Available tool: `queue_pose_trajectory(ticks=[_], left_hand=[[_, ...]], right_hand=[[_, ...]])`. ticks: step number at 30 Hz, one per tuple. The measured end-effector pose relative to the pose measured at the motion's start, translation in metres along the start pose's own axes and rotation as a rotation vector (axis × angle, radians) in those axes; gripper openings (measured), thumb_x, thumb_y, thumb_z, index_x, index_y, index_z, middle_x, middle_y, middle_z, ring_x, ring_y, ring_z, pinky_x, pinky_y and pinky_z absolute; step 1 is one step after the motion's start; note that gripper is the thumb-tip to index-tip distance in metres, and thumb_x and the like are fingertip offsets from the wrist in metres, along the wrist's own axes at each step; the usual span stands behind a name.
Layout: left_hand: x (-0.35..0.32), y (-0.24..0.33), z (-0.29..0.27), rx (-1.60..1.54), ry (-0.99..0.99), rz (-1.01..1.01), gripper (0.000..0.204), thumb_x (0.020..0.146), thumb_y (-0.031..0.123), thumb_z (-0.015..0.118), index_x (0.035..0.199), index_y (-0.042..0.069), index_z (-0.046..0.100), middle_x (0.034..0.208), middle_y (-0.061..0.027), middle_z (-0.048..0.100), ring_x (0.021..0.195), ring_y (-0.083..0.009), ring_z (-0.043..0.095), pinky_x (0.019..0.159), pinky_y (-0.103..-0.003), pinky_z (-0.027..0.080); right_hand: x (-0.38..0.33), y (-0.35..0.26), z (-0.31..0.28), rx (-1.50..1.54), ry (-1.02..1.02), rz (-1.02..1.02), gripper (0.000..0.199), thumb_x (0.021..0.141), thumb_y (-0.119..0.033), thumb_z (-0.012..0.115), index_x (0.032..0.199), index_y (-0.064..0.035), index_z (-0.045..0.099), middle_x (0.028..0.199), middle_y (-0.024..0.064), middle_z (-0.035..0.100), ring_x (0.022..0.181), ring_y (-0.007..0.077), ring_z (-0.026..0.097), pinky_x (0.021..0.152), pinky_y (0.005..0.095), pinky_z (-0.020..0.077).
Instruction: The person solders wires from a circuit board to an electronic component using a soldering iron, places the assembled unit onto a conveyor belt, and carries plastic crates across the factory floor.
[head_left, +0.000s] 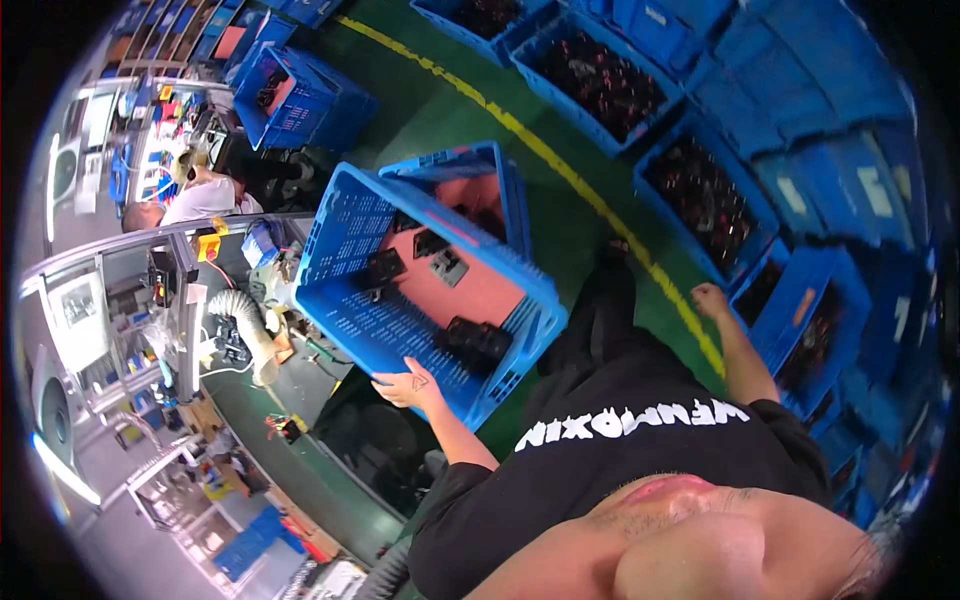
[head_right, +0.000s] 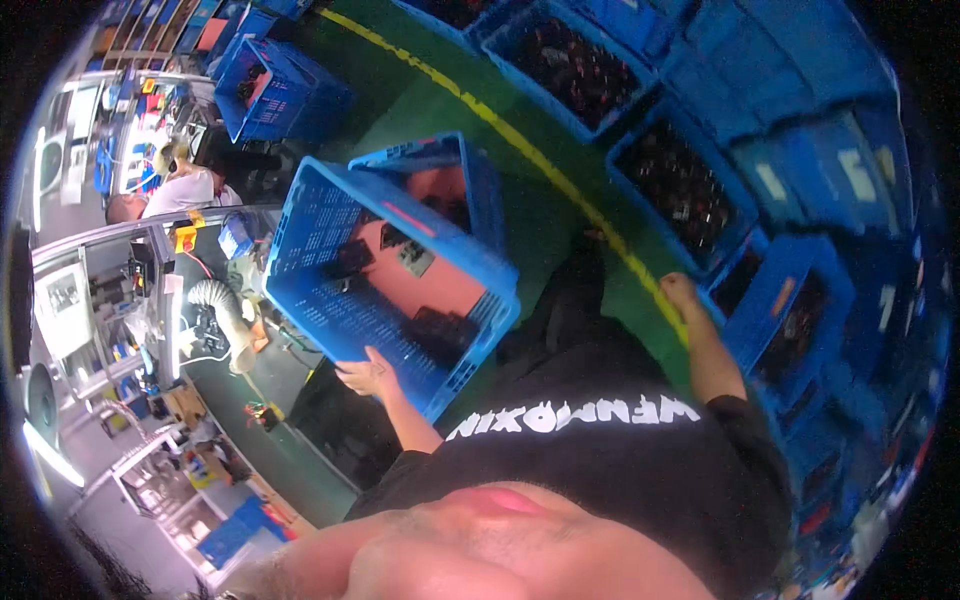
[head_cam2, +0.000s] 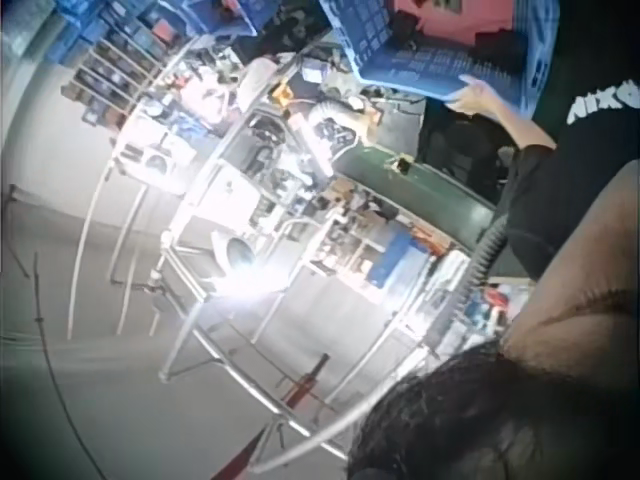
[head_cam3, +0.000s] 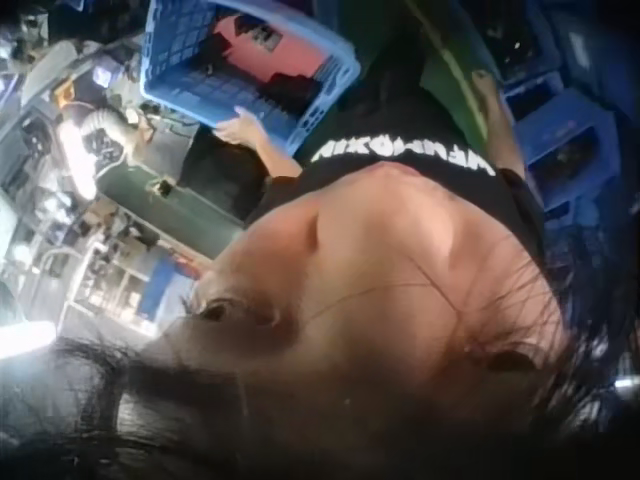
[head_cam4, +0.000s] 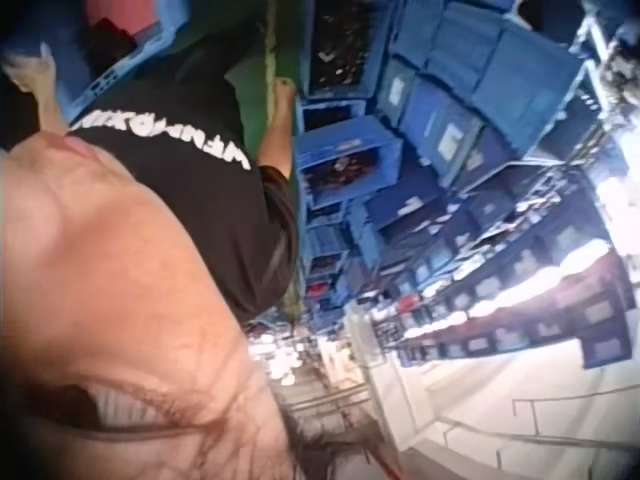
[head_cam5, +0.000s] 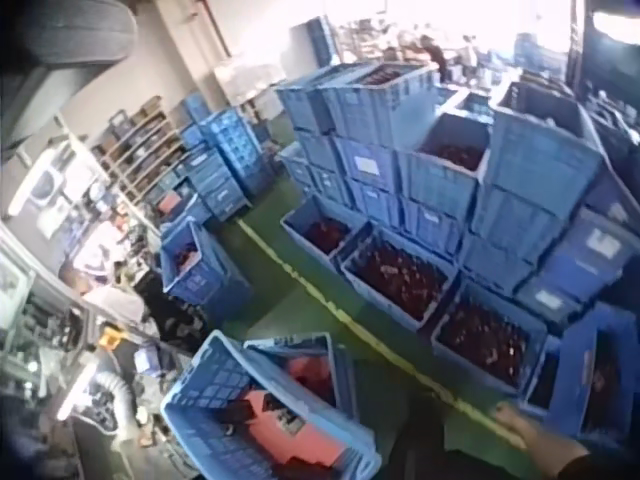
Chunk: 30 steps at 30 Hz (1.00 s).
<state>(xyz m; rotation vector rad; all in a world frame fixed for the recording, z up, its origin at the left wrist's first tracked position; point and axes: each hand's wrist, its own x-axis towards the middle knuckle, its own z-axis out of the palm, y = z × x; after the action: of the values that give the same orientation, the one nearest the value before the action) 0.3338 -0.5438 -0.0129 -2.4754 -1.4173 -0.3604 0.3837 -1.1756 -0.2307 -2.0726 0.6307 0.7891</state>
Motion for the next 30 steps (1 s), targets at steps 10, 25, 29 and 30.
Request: queue_pose_trajectory(ticks=[10,25,29,30], left_hand=[[0.006,0.238,-0.020,-0.694,-0.231,0.201,0.061,0.085,0.018,0.062,0.134,-0.006,0.035,0.109,-0.0196,0.060,0.092,-0.0304,0.061,0.086,-0.035,0.047],[0.098,0.354,-0.041,-0.640,-0.204,0.124,0.024,0.081,0.001,0.051,0.104,-0.004,0.059,0.099,-0.0210,0.060,0.094,-0.0366,0.058,0.084,-0.041,0.046],[0.094,0.355,-0.014,-0.705,-0.342,0.134,0.024,0.083,0.002,0.051,0.105,0.001,0.059,0.098,-0.0201,0.061,0.092,-0.0366,0.059,0.079,-0.041,0.049],[0.092,0.358,-0.001,-0.719,-0.347,0.139,0.024,0.083,0.003,0.051,0.106,0.002,0.059,0.098,-0.0203,0.061,0.092,-0.0370,0.060,0.079,-0.041,0.049]], right_hand=[[0.127,-0.144,-0.134,0.143,-0.203,0.115,0.019,0.084,-0.023,0.060,0.092,-0.0062,0.063,0.076,0.0080,0.063,0.062,0.0200,0.062,0.052,0.0299,0.0480],[0.395,-0.299,-0.084,-0.320,-0.245,-0.313,0.023,0.082,-0.028,0.061,0.093,-0.0072,0.064,0.077,0.0072,0.065,0.055,0.0191,0.060,0.048,0.0334,0.0478],[0.403,-0.475,-0.061,-0.013,-0.394,-0.097,0.023,0.080,-0.025,0.062,0.096,-0.0082,0.063,0.075,0.0077,0.064,0.055,0.0177,0.060,0.047,0.0314,0.0477],[0.427,-0.493,-0.068,-0.034,-0.403,-0.118,0.023,0.080,-0.025,0.062,0.096,-0.0082,0.063,0.075,0.0077,0.064,0.055,0.0177,0.060,0.047,0.0314,0.0477]])
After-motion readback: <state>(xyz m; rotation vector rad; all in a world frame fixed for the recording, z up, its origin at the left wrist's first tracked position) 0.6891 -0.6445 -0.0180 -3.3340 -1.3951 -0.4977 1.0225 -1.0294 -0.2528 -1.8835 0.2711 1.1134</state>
